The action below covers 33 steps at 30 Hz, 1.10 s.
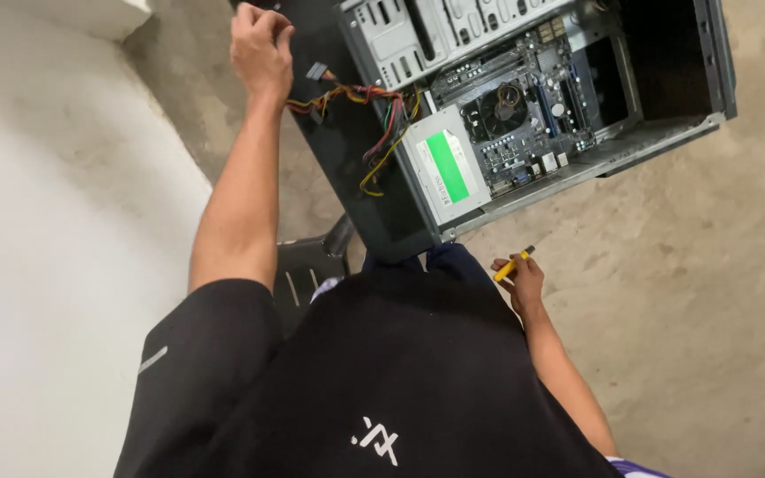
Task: The person is disassembling a desktop computer by unscrewing and removing the power supply unit, cleaning it, and then working on internal components.
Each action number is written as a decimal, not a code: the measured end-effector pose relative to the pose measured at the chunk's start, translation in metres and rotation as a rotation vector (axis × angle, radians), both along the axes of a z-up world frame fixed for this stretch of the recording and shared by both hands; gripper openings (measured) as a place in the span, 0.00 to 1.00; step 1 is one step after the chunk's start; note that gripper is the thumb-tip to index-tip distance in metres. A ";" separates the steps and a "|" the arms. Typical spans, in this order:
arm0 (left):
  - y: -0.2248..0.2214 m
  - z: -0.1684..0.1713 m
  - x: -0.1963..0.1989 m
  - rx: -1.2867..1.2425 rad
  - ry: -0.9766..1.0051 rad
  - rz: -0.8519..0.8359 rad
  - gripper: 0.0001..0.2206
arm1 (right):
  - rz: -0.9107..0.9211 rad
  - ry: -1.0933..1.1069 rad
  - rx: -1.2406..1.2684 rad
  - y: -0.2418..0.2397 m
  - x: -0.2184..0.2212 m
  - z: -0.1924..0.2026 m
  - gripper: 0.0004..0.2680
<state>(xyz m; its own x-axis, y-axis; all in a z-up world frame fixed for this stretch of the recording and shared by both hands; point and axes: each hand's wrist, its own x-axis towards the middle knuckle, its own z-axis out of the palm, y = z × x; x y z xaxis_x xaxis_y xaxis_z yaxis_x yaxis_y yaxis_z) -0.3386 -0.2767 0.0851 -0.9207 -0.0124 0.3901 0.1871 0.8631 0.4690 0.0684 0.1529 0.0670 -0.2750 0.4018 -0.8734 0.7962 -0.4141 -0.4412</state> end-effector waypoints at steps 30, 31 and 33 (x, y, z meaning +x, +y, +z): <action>0.016 0.002 0.015 0.370 0.238 0.098 0.05 | -0.187 0.167 0.184 0.039 0.026 -0.011 0.07; 0.018 0.007 0.041 0.367 0.242 0.115 0.05 | -0.169 0.169 0.180 0.049 0.018 -0.011 0.07; 0.032 0.019 0.088 0.548 0.232 0.263 0.04 | -0.135 0.357 0.388 0.075 -0.006 -0.009 0.08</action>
